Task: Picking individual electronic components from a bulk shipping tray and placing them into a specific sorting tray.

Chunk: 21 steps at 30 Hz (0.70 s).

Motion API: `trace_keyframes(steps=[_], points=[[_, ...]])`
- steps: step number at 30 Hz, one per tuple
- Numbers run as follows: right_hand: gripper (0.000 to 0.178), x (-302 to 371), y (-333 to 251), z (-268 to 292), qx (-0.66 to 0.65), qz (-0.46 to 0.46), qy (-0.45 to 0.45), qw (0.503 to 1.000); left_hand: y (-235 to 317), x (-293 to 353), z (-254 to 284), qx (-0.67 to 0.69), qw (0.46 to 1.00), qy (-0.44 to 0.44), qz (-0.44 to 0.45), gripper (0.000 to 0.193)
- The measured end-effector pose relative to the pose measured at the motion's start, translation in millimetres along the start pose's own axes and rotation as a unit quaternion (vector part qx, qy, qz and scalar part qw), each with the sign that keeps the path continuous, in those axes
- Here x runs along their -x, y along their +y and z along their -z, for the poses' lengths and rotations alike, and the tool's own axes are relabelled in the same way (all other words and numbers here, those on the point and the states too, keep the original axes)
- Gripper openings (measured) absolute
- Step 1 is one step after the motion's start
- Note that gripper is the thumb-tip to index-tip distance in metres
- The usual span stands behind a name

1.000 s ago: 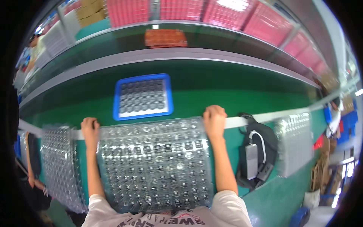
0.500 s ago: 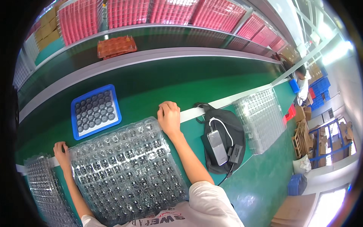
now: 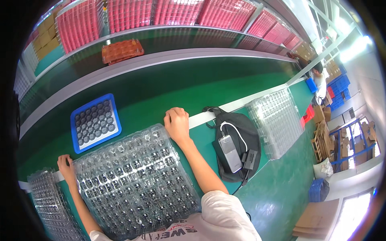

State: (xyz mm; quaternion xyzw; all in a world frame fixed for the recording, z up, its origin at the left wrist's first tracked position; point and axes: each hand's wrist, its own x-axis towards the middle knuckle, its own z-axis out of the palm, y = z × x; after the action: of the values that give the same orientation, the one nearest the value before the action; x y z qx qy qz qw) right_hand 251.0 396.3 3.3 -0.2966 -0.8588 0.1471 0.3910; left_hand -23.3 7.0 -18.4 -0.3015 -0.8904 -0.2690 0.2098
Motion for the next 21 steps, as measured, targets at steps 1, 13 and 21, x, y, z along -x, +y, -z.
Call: trace_keyframes(steps=[1,13,21], points=[[0.008,-0.3,-0.6,-0.4,0.000,0.002,0.002,1.000,-0.9,-0.1,-0.2,0.001,1.000,0.001,0.001,0.008],[0.007,-2.1,-0.2,-0.2,-0.014,0.006,0.020,1.000,-3.0,1.5,-0.8,0.015,1.000,0.002,0.013,0.010],[0.006,-0.5,2.9,-1.1,0.019,0.025,0.041,0.999,0.8,0.2,-0.5,0.022,1.000,0.001,0.005,0.007]])
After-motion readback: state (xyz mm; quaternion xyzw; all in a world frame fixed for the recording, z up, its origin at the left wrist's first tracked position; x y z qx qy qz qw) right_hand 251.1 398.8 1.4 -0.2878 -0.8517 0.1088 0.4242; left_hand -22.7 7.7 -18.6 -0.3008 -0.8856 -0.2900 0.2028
